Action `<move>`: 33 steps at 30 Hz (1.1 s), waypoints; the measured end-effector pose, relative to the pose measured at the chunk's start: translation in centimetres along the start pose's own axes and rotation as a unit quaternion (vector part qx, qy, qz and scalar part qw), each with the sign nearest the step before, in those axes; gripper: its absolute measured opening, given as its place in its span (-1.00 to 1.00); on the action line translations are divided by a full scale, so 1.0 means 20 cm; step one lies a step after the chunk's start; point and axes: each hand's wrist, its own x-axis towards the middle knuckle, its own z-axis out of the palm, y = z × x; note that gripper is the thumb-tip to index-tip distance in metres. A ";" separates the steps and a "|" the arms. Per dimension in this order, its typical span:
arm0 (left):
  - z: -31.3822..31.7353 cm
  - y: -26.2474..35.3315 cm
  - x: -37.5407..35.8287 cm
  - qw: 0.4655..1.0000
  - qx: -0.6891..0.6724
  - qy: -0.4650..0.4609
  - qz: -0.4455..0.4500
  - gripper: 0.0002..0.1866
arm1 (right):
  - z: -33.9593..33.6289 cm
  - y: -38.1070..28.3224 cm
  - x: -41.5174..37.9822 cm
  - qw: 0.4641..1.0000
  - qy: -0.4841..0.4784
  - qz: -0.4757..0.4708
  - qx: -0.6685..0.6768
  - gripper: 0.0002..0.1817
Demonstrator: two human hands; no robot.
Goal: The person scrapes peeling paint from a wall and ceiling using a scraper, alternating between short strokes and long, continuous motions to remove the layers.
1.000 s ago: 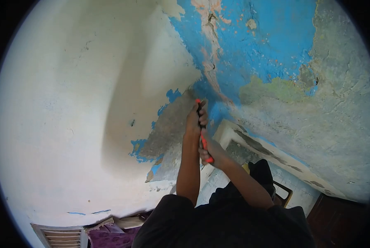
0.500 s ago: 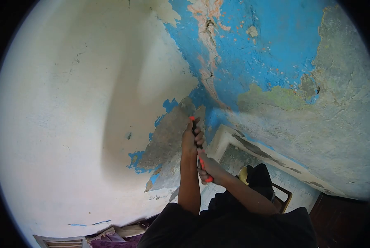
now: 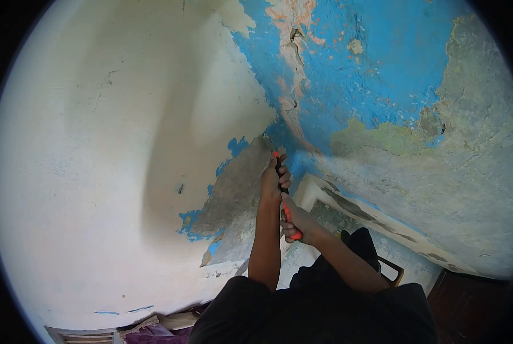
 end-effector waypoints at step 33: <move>-0.03 -0.06 0.14 0.999 0.023 0.022 -0.042 -0.52 | -0.10 -0.03 0.13 0.998 -0.024 0.011 0.064 -0.32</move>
